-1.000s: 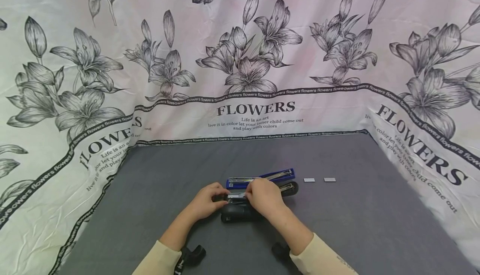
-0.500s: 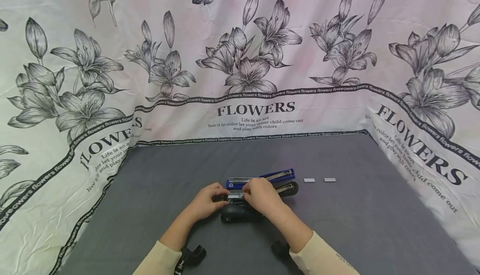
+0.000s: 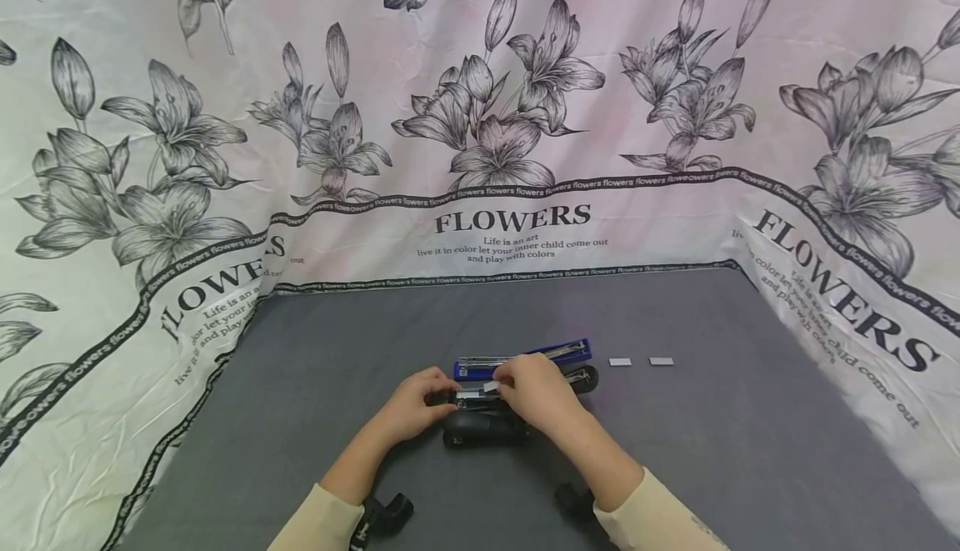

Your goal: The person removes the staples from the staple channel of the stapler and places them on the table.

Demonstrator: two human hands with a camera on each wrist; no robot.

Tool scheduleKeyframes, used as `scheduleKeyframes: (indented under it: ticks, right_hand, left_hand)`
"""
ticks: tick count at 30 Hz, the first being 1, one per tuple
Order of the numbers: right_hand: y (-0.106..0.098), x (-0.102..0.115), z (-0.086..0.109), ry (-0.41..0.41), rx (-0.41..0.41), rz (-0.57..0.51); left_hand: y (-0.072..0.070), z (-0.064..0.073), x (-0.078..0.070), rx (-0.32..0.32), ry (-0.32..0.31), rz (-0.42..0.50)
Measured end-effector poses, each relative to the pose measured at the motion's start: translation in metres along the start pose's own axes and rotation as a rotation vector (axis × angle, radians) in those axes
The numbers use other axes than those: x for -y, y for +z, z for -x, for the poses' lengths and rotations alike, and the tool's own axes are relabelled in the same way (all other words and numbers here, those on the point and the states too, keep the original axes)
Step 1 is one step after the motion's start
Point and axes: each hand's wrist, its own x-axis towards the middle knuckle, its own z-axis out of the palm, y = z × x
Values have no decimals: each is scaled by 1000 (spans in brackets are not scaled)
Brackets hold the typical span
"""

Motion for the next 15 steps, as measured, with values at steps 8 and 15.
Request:
scheduleKeyframes:
  ticks: [8, 15]
  right_hand:
    - [-13, -2, 10, -13, -35, 32]
    - [-28, -8, 22, -47, -108, 47]
  left_hand:
    - [0, 0, -1, -3, -12, -6]
    - [1, 0, 0, 0, -17, -2]
